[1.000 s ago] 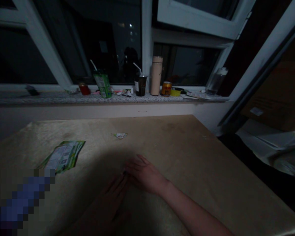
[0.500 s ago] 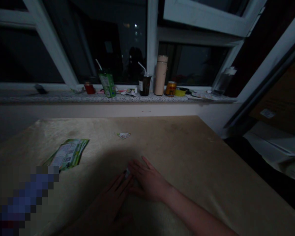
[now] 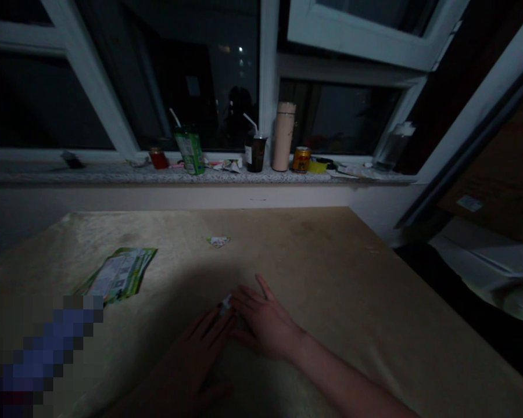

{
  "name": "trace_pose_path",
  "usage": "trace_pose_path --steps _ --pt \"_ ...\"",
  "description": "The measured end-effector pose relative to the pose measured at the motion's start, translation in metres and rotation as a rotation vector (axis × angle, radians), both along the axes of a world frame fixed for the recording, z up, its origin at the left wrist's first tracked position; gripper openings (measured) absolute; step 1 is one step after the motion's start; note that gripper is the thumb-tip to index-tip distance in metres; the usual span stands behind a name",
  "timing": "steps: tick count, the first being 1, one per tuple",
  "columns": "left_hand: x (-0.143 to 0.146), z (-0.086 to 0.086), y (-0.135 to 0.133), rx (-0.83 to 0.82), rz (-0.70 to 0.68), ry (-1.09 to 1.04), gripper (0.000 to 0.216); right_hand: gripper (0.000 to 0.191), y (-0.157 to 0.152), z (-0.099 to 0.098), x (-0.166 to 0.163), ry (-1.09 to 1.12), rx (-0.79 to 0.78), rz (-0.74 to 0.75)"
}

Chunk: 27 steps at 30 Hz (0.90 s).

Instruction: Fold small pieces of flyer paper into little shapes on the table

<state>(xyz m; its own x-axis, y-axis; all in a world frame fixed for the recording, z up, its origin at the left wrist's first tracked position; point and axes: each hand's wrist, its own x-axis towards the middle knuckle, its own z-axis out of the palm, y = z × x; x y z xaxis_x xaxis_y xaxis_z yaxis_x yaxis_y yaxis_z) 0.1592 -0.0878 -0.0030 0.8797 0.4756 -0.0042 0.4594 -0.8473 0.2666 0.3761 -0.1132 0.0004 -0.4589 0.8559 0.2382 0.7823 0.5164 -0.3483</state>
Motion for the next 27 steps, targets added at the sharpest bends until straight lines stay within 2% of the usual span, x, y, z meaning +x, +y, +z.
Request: trace_pose_path --steps 13,19,27 --pt "-0.001 0.001 0.0 0.008 -0.004 0.005 0.085 0.054 0.001 0.003 0.003 0.008 -0.026 0.023" --pt "0.003 0.007 0.004 0.038 0.06 0.015 0.082 0.037 -0.001 -0.002 0.002 0.022 0.085 -0.015" --pt "-0.005 0.01 0.017 0.044 -0.022 0.0 0.079 0.033 0.0 -0.003 0.004 0.03 0.054 -0.031"
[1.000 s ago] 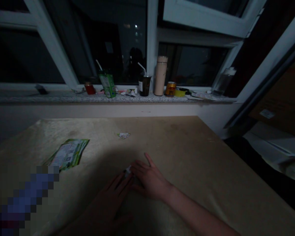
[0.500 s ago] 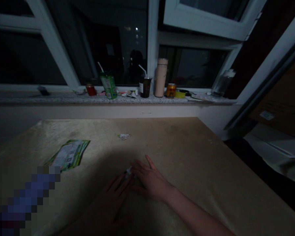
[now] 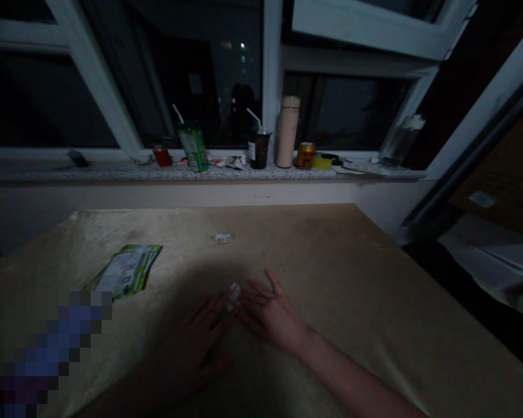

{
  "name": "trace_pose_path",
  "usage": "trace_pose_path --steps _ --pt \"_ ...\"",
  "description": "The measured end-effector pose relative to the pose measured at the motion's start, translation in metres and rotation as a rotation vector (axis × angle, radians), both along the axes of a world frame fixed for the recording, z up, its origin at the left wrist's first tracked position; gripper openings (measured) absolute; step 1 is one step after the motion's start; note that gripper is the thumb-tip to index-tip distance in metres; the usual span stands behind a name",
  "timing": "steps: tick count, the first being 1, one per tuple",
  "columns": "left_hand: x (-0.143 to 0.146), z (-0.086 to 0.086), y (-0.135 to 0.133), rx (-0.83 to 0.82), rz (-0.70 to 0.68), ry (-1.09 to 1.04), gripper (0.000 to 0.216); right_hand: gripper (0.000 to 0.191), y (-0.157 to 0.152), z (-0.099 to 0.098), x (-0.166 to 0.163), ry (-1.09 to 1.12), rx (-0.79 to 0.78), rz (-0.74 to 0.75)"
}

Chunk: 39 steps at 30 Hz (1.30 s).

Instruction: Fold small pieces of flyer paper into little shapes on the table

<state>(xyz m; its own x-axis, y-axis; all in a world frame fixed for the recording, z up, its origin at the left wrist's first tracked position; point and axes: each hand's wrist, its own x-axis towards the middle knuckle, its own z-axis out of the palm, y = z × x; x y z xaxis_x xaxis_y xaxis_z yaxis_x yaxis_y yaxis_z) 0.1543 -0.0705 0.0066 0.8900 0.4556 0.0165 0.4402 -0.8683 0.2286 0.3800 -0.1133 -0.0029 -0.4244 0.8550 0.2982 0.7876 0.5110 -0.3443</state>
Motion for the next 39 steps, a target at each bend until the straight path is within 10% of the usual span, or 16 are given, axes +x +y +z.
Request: trace_pose_path --steps 23,31,39 --pt "-0.01 -0.002 0.009 -0.089 -0.062 -0.012 0.098 0.028 0.002 -0.012 -0.005 -0.002 0.153 0.095" --pt "0.003 -0.001 0.029 -0.014 0.047 -0.115 0.032 0.024 0.004 -0.009 -0.008 0.036 0.13 0.105" --pt "0.01 -0.003 0.048 0.205 -0.097 -0.07 0.016 0.017 0.006 -0.012 -0.007 -0.023 0.285 0.076"
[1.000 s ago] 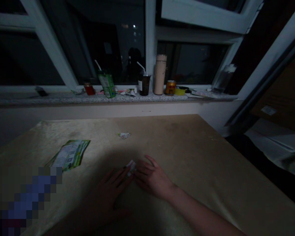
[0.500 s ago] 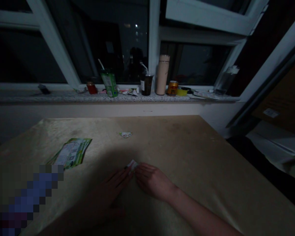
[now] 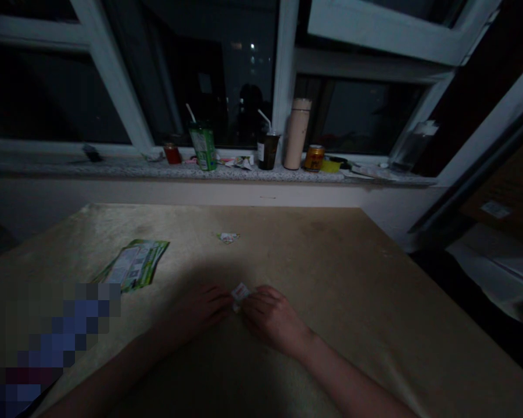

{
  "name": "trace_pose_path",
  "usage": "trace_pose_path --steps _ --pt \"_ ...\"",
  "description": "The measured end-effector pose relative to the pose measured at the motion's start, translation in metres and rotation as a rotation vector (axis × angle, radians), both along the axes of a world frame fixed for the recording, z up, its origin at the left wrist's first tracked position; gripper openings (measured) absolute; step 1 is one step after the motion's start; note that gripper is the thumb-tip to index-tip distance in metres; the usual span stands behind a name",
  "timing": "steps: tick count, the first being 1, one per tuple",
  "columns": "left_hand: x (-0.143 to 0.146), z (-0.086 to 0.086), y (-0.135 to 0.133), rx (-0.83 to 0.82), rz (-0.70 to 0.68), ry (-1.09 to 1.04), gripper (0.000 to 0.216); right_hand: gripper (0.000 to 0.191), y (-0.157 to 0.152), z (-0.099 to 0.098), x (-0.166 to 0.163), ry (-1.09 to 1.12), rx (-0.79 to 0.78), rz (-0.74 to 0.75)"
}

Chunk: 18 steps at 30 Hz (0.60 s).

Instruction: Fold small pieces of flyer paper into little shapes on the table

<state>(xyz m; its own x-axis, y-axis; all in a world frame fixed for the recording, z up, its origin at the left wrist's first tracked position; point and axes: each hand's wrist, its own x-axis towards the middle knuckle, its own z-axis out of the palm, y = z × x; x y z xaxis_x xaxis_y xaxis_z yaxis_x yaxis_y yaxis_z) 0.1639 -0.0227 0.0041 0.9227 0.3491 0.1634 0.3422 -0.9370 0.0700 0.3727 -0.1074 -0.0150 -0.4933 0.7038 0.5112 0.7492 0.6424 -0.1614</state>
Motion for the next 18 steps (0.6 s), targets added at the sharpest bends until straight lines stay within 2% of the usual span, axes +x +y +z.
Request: trace_pose_path --steps 6,12,18 --pt "0.005 0.001 -0.003 0.114 -0.053 0.058 0.014 0.015 0.007 -0.003 0.0 -0.038 0.042 -0.021" --pt "0.005 0.004 -0.007 0.244 -0.119 0.106 0.016 0.016 0.014 -0.008 0.0 -0.032 0.016 -0.018" --pt "0.006 0.004 -0.009 0.206 -0.115 0.096 0.022 0.017 0.012 -0.004 0.0 -0.034 -0.049 -0.003"
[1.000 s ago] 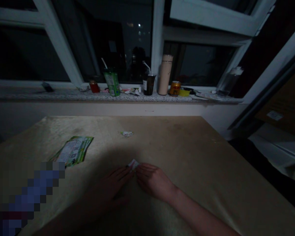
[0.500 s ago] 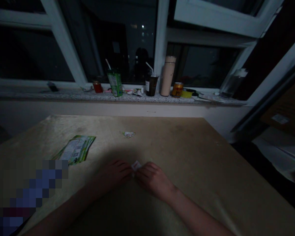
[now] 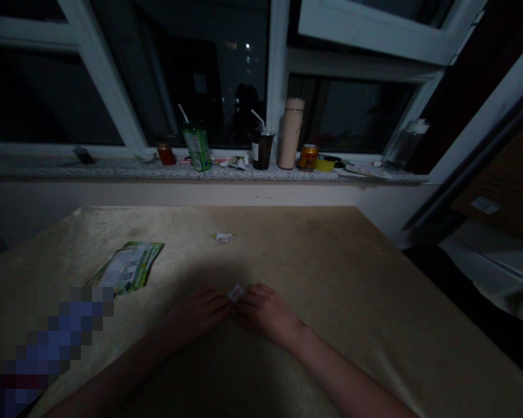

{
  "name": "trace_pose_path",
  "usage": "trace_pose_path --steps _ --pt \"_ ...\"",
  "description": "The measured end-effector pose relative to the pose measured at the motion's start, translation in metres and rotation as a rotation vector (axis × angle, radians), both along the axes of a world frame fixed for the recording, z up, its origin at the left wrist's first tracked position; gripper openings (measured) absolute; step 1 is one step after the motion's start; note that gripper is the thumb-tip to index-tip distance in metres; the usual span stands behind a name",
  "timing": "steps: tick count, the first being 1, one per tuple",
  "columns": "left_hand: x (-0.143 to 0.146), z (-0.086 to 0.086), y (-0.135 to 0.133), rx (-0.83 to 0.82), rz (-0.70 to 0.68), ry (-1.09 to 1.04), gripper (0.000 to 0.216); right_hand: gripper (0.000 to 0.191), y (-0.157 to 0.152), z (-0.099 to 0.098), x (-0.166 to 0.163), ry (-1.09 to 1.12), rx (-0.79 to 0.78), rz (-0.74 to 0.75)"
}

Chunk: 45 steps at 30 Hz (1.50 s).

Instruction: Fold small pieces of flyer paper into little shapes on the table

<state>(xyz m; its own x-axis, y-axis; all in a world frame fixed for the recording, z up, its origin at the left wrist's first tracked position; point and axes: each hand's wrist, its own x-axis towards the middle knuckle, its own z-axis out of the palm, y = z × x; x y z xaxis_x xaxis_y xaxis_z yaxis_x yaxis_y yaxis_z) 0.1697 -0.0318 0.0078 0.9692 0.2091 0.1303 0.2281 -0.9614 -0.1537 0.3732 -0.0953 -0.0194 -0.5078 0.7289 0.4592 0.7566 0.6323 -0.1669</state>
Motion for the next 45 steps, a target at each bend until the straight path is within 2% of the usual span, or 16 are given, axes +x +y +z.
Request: trace_pose_path --steps 5,9,12,15,23,27,31,37,45 --pt "-0.001 0.001 0.0 -0.056 0.029 0.021 0.029 0.016 0.0 0.0 0.001 0.064 -0.022 -0.001" --pt "0.001 0.002 0.001 -0.167 0.051 -0.044 0.021 0.018 0.003 -0.003 0.001 0.091 -0.049 -0.012" --pt "0.003 0.003 0.001 -0.267 0.125 -0.135 0.011 0.019 0.003 -0.002 0.0 0.103 -0.083 -0.04" --pt "0.003 0.003 -0.001 -0.355 0.23 -0.225 0.022 0.017 0.001 0.003 -0.002 0.15 -0.142 -0.056" --pt "0.001 -0.004 0.0 -0.357 0.285 -0.246 0.015 0.017 -0.006 0.011 -0.005 0.298 -0.292 -0.115" --pt "0.004 -0.007 0.002 -0.376 0.291 -0.26 0.014 0.014 -0.009 0.013 0.0 0.23 -0.246 -0.212" --pt "0.005 -0.007 0.002 -0.41 0.307 -0.262 0.016 0.014 -0.011 0.016 0.009 0.187 -0.262 -0.22" --pt "0.006 -0.01 0.004 -0.442 0.33 -0.264 0.016 0.013 -0.005 0.009 0.012 0.247 -0.351 -0.262" --pt "0.005 -0.004 0.004 -0.466 0.366 -0.27 0.017 0.014 -0.001 0.005 0.011 0.236 -0.374 -0.321"
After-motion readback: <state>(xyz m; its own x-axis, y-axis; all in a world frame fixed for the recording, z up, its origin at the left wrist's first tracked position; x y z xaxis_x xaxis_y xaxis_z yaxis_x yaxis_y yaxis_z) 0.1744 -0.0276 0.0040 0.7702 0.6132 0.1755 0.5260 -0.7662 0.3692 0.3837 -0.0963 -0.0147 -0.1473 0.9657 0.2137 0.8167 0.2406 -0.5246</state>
